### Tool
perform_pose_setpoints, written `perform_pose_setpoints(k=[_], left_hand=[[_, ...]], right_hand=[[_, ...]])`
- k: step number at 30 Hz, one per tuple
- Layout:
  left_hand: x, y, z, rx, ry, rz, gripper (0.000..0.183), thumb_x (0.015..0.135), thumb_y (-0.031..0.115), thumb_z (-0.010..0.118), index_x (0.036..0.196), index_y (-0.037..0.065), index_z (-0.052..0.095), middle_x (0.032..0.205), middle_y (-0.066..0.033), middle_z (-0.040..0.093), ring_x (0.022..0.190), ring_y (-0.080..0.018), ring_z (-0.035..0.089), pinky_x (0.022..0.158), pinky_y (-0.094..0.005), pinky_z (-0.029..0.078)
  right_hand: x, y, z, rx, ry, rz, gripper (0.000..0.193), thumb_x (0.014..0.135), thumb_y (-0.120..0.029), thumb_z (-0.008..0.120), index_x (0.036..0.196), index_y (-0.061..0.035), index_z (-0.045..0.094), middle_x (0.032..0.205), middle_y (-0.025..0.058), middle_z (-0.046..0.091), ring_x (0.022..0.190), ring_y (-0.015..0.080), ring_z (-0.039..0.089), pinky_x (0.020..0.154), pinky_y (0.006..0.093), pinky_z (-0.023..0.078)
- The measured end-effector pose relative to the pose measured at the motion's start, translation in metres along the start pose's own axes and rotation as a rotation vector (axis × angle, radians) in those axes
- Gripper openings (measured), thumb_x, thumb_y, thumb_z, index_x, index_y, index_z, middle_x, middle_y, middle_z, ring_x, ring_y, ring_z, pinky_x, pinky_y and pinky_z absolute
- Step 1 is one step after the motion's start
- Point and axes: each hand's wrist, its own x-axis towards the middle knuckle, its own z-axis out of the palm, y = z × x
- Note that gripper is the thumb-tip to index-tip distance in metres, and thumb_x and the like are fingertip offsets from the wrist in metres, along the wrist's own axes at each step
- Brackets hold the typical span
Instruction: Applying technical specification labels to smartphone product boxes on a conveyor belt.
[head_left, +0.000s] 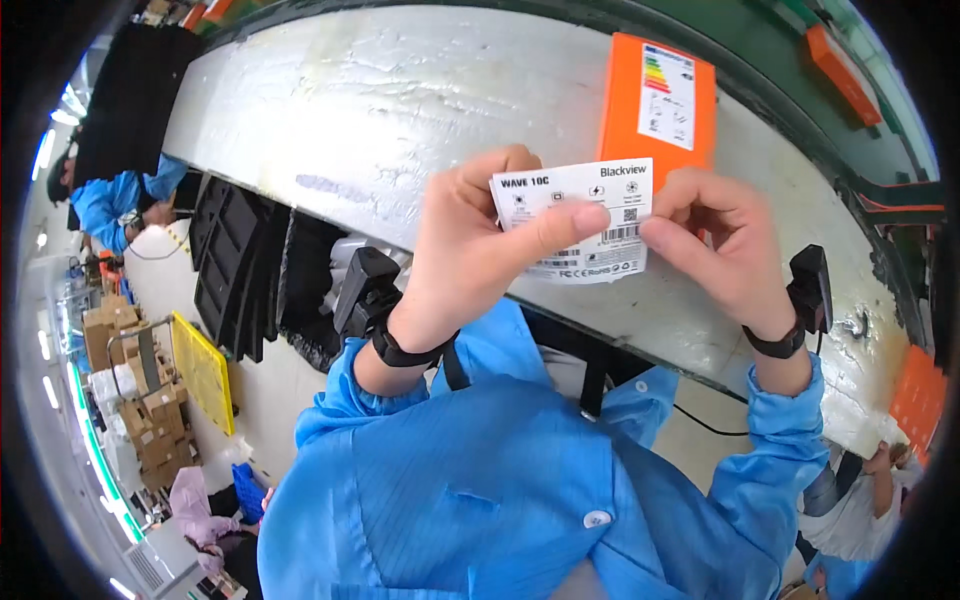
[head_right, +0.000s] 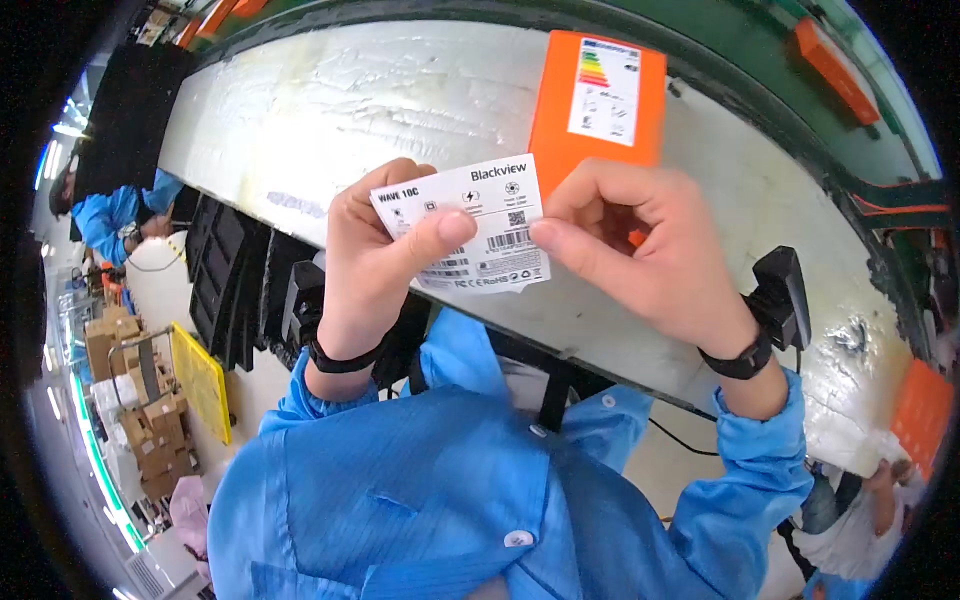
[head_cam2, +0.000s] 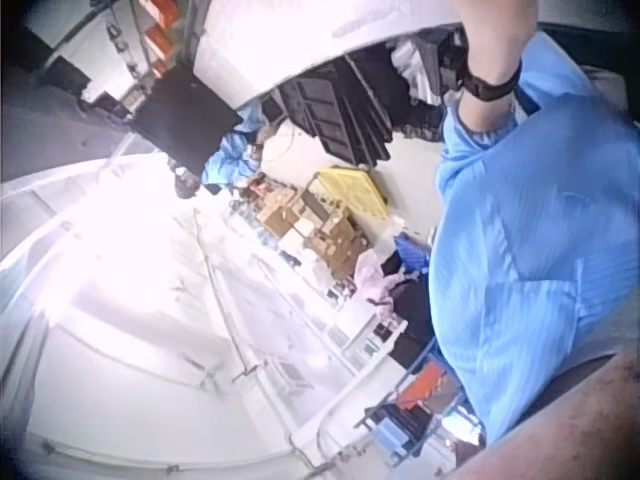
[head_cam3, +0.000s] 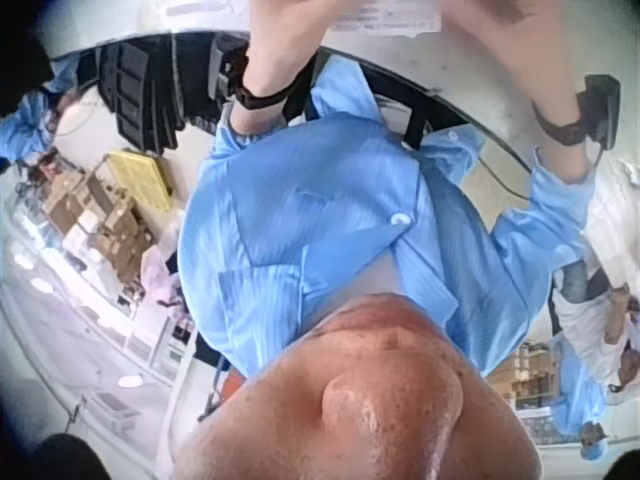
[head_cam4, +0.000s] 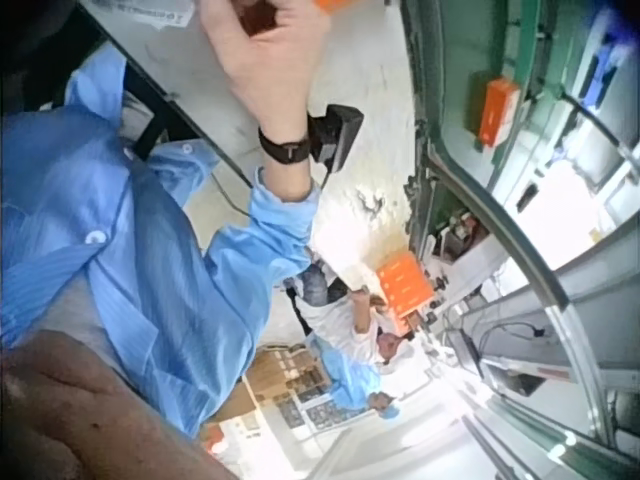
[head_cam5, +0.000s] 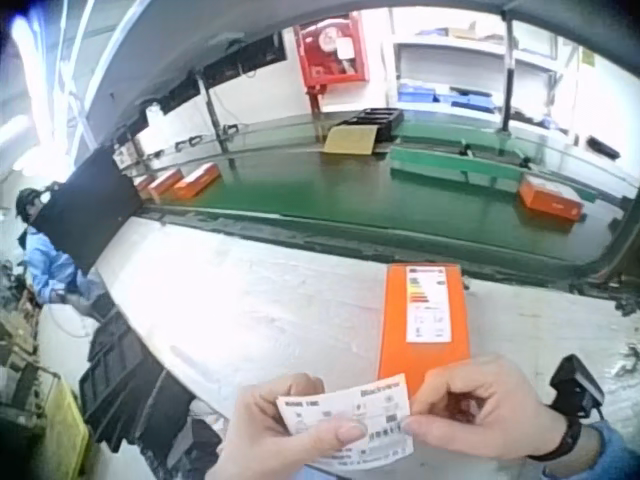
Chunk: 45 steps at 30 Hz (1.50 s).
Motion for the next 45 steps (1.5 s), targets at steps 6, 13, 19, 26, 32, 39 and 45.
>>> perform_pose_setpoints(k=[6,13,19,26,32,39,45], left_hand=[[-0.048,-0.017,-0.091,0.562,0.281,0.201,0.039,0.082,0.006,0.075,0.06,0.004,0.043,0.06,0.0049,0.04,0.057,-0.004,0.034,0.051,-0.0238,0.024],[-0.073,-0.055,-0.179,1.255,0.673,0.128,0.029,0.08,0.008,0.078,0.084,0.006,0.05,0.075,0.0011,0.045,0.064,-0.0095,0.041,0.058,-0.025,0.035],[-0.022,-0.019,-0.058,0.541,0.452,0.305,0.019,0.082,0.007,0.076,0.097,0.004,0.065,0.074,0.0036,0.056,0.058,-0.002,0.04,0.054,-0.0182,0.029],[0.03,-0.013,-0.014,0.496,-0.14,0.042,0.011,0.088,0.004,0.068,0.098,-0.001,0.069,0.082,-0.0005,0.061,0.071,-0.0042,0.051,0.065,-0.0201,0.04],[0.039,-0.018,-0.002,0.375,-0.166,-0.057,0.008,0.088,0.006,0.069,0.092,-0.001,0.069,0.08,-0.001,0.064,0.075,-0.0052,0.057,0.068,-0.0194,0.042],[0.045,-0.026,0.002,0.457,-0.232,-0.196,0.013,0.089,0.011,0.069,0.091,-0.002,0.069,0.083,-0.0034,0.069,0.076,-0.0062,0.059,0.071,-0.0203,0.044],[0.044,-0.034,0.001,0.381,-0.218,-0.17,0.014,0.089,0.013,0.07,0.091,-0.001,0.07,0.083,-0.0045,0.07,0.077,-0.0059,0.06,0.071,-0.0189,0.044]], right_hand=[[-0.016,-0.001,-0.02,-0.182,0.206,-0.101,0.003,0.086,-0.002,0.067,0.086,-0.0032,0.064,0.074,-0.0046,0.058,0.063,0.0015,0.048,0.058,0.0187,0.036],[-0.03,0.0,-0.067,-0.312,0.285,-0.074,0.002,0.093,-0.003,0.061,0.093,-0.002,0.06,0.084,-0.0029,0.055,0.075,0.0026,0.047,0.068,0.0176,0.036],[-0.014,0.026,-0.039,-0.18,0.254,-0.068,0.004,0.089,-0.006,0.068,0.09,-0.0031,0.065,0.075,-0.0061,0.056,0.067,0.0009,0.046,0.062,0.0179,0.035],[-0.02,0.028,-0.035,-0.198,0.27,0.015,0.005,0.089,-0.008,0.069,0.09,-0.0037,0.066,0.074,-0.0058,0.057,0.067,0.0013,0.047,0.062,0.0181,0.035],[-0.021,0.029,-0.037,-0.134,0.266,0.026,0.008,0.09,-0.011,0.068,0.09,-0.0036,0.066,0.075,-0.0052,0.058,0.069,0.0015,0.047,0.063,0.0186,0.036],[-0.023,0.033,-0.037,0.01,0.257,0.239,0.015,0.091,-0.017,0.067,0.083,-0.0043,0.063,0.073,-0.005,0.057,0.064,0.0008,0.045,0.058,0.0184,0.034],[-0.023,0.036,-0.037,0.039,0.252,0.328,0.02,0.091,-0.023,0.066,0.082,-0.0057,0.062,0.067,-0.0049,0.055,0.056,0.0002,0.041,0.05,0.0184,0.03]])
